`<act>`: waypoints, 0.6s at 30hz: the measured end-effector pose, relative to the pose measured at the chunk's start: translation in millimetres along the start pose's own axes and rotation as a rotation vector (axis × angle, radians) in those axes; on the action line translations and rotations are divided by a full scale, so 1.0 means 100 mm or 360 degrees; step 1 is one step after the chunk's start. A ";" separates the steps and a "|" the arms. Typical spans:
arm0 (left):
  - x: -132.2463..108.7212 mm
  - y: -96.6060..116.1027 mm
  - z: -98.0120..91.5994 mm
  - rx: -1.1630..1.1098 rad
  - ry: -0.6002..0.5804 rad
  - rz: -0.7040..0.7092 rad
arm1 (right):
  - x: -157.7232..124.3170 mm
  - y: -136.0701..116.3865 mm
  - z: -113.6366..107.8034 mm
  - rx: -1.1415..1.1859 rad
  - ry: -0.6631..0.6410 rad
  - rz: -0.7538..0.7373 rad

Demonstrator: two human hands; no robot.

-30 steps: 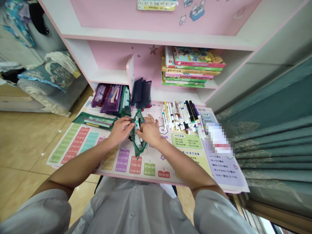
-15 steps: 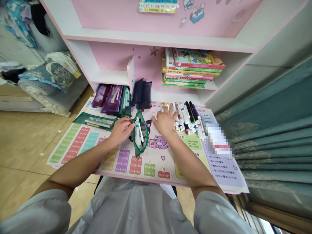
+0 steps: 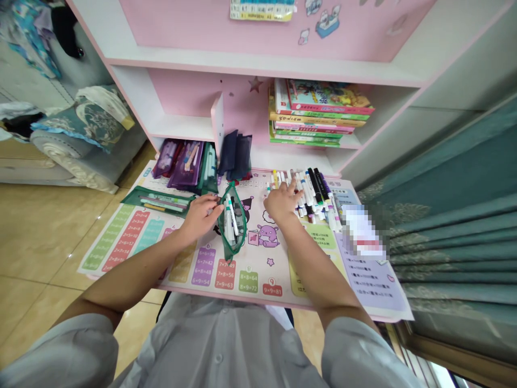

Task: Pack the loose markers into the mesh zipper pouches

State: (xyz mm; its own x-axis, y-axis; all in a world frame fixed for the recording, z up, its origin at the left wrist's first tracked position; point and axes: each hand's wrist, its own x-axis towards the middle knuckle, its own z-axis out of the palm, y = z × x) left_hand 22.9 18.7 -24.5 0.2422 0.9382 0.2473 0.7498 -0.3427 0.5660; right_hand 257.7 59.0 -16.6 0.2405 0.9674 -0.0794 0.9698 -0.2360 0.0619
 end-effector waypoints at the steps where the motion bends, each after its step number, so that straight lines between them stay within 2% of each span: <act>1: 0.00 0.00 0.00 0.0003 0.0002 0.0001 | -0.01 -0.01 -0.01 -0.0014 -0.0019 -0.0007; 6: 0.00 -0.02 0.02 -0.0003 0.0013 0.0020 | -0.02 -0.02 0.01 -0.0022 0.0006 -0.0060; 10: 0.00 -0.02 0.01 -0.0011 0.0007 0.0018 | -0.03 0.00 0.02 0.0082 0.0144 -0.0141; 13: 0.00 -0.01 0.00 -0.0020 -0.0009 0.0020 | -0.10 -0.02 -0.07 0.0223 0.0260 -0.0214; 18: 0.00 0.01 -0.01 -0.0009 -0.0020 0.0009 | -0.34 -0.10 -0.30 0.0604 0.0235 -0.0350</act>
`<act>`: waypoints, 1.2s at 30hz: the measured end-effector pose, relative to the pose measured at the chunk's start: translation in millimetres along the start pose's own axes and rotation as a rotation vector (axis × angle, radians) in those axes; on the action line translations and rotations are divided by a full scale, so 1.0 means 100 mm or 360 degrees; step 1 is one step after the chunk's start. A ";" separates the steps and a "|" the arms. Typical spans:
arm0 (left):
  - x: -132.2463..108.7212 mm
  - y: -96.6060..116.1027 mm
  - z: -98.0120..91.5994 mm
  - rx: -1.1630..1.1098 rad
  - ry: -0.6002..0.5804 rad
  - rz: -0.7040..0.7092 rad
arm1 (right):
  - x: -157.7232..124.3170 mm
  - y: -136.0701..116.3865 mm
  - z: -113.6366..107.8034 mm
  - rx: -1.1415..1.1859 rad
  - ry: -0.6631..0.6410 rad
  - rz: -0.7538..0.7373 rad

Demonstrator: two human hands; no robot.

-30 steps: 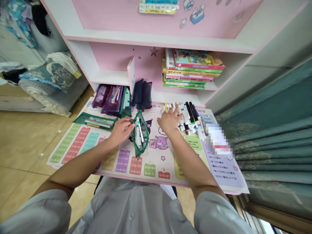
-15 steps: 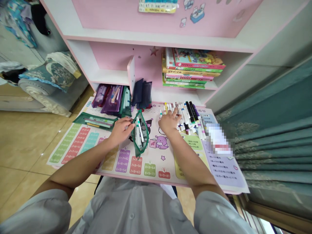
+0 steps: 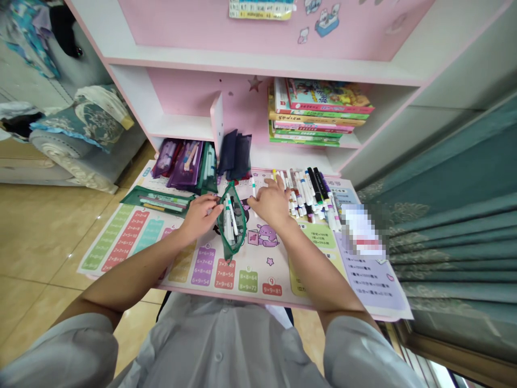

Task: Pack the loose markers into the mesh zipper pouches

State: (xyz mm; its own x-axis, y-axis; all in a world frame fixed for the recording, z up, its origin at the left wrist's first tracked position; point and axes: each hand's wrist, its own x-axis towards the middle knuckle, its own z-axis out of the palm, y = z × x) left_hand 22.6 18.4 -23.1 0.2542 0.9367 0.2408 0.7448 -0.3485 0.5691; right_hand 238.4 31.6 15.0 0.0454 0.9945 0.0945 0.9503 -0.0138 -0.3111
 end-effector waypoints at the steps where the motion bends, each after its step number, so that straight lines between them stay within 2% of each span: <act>1: 0.00 0.00 0.00 0.0002 -0.0003 0.0000 | -0.03 -0.04 -0.03 0.0082 -0.0008 -0.0036; 5: 0.00 0.01 0.00 -0.0001 0.0010 0.0004 | -0.16 -0.14 -0.08 0.0264 -0.0038 -0.0176; 12: 0.00 0.00 0.01 -0.0003 0.0012 0.0013 | -0.30 -0.27 -0.03 0.0269 -0.0188 -0.0340; 19: 0.00 -0.01 0.01 0.0001 0.0014 0.0016 | -0.30 -0.32 0.08 0.0132 -0.0276 -0.0334; 26: 0.00 0.00 0.00 0.0016 -0.0005 0.0012 | -0.32 -0.32 0.23 0.0103 -0.0261 -0.0403; 36: 0.00 0.00 0.01 0.0009 0.0016 0.0003 | -0.30 -0.29 0.23 0.0123 -0.0230 -0.0424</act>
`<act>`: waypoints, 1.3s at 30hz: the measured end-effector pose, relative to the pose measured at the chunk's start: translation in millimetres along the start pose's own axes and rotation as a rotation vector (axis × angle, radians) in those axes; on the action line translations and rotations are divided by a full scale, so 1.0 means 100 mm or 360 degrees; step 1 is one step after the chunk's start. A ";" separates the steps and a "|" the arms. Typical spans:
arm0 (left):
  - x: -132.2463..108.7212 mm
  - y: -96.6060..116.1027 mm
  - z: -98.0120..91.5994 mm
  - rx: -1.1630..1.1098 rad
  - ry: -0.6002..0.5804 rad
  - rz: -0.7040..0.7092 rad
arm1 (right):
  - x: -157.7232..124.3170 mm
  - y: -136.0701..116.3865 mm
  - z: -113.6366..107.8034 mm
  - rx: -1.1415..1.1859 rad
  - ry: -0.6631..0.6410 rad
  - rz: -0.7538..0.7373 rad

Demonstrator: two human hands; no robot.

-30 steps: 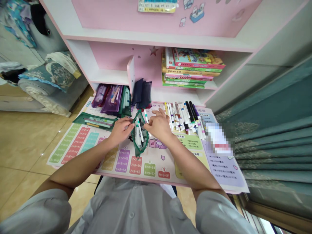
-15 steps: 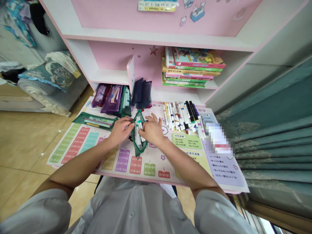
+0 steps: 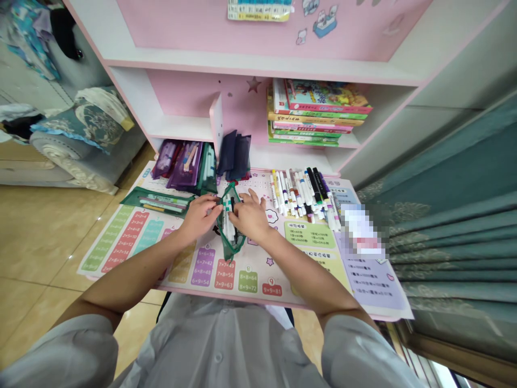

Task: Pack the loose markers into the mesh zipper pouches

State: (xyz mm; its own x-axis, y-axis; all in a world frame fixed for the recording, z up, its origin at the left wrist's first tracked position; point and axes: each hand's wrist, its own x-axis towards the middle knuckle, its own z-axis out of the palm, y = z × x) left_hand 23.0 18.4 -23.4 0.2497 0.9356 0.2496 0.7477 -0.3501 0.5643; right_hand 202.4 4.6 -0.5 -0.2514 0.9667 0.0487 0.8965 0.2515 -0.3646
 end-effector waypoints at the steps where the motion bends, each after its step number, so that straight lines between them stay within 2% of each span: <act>1: 0.00 0.00 0.00 0.0000 0.0003 -0.0001 | 0.00 0.00 0.00 0.0011 0.0016 -0.0005; 7: 0.00 0.00 -0.01 -0.0004 -0.0012 0.0002 | 0.07 0.11 -0.08 0.0069 0.0205 0.0069; 14: 0.00 0.00 -0.01 -0.0009 -0.0015 -0.0007 | 0.33 0.72 -0.17 -0.0282 0.0471 0.0570; 17: 0.00 -0.01 0.00 -0.0017 -0.0014 -0.0006 | 0.39 0.95 -0.15 -0.0389 0.0436 0.0750; 20: 0.00 -0.01 0.00 -0.0019 -0.0002 -0.0006 | 0.42 1.06 -0.10 -0.0440 0.0356 0.0796; 29: 0.00 0.01 -0.02 -0.0018 -0.0015 -0.0012 | 0.48 1.09 -0.02 -0.0464 0.0234 0.0790; 35: 0.00 -0.01 -0.01 -0.0017 -0.0027 0.0000 | 0.46 1.04 -0.04 -0.0436 0.0393 0.0752; 39: 0.00 -0.02 -0.01 -0.0009 -0.0020 -0.0006 | 0.38 0.82 -0.15 -0.0374 0.0464 0.0643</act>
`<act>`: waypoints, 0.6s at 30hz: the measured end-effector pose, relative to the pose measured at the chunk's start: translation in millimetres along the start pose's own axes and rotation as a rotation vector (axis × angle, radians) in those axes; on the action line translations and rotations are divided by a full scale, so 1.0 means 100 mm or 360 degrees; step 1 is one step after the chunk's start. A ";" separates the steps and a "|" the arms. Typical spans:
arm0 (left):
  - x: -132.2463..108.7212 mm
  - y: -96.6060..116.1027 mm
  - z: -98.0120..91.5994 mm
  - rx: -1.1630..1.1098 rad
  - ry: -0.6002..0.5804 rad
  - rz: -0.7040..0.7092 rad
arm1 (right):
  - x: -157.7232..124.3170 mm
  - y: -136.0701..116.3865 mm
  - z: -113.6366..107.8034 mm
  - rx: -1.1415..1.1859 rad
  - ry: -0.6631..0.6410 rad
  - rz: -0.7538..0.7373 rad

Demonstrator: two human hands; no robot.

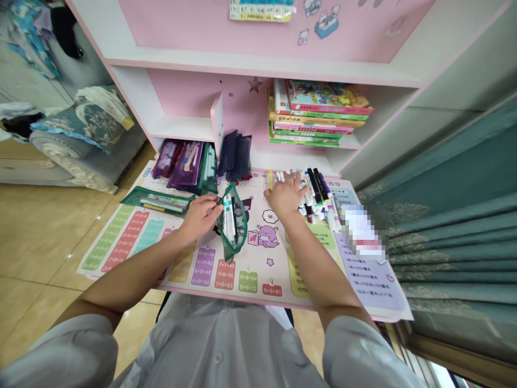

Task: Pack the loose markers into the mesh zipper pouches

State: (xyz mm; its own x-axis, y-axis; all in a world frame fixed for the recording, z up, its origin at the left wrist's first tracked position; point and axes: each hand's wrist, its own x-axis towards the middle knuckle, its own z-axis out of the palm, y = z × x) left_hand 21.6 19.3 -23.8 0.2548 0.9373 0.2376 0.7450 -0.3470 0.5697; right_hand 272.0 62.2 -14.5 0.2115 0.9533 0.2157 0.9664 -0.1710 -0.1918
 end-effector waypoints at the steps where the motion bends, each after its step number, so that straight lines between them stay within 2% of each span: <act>1: 0.00 0.00 0.00 -0.0001 0.0005 -0.0004 | -0.05 -0.05 -0.08 0.0037 0.0006 -0.0043; 7: 0.00 0.02 0.00 -0.0025 0.0019 -0.0017 | -0.43 -0.29 -0.60 0.0337 0.0059 -0.0279; 10: -0.01 0.03 0.00 -0.0037 0.0017 -0.0019 | -0.59 -0.33 -0.78 0.0503 -0.0085 -0.0498; 14: 0.00 0.04 -0.02 -0.0034 -0.0003 -0.0023 | -0.69 -0.40 -0.84 0.0515 -0.0314 -0.0623; 18: 0.00 0.05 -0.02 -0.0018 -0.0008 -0.0020 | -0.74 -0.53 -0.76 0.0352 -0.0380 -0.0604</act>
State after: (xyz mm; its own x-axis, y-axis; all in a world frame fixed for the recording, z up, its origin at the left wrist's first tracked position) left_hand 23.6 17.4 -19.4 0.2485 0.9418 0.2266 0.7410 -0.3355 0.5817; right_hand 216.6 -18.3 52.5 -0.2136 0.9728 0.0896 0.9092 0.2315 -0.3461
